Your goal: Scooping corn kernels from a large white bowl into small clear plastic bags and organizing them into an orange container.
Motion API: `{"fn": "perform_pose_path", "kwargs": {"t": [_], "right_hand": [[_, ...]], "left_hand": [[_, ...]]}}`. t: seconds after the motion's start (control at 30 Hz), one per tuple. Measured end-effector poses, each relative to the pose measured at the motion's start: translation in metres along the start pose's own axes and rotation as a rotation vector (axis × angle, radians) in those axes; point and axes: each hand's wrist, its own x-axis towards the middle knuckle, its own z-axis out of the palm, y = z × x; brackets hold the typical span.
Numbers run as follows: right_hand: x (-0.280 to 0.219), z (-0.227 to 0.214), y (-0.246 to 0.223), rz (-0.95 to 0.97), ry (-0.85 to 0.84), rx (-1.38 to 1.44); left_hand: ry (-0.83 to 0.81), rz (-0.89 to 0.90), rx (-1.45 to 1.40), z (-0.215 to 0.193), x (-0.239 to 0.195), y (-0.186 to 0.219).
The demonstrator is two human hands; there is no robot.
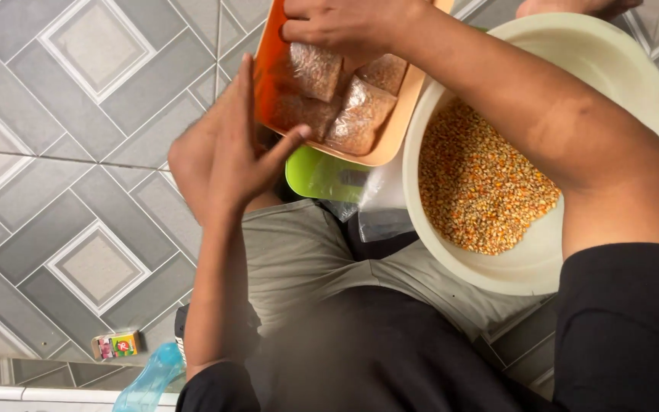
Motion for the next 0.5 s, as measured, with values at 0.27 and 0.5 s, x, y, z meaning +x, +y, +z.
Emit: {"fn": "perform_pose_path", "kwargs": {"t": [0.27, 0.5], "right_hand": [[-0.004, 0.008, 0.002, 0.094, -0.083, 0.018], [-0.011, 0.015, 0.006, 0.148, -0.150, 0.166]], "left_hand": [[-0.045, -0.007, -0.083, 0.002, 0.002, 0.004], [-0.008, -0.026, -0.061, 0.004, 0.001, 0.004]]}}
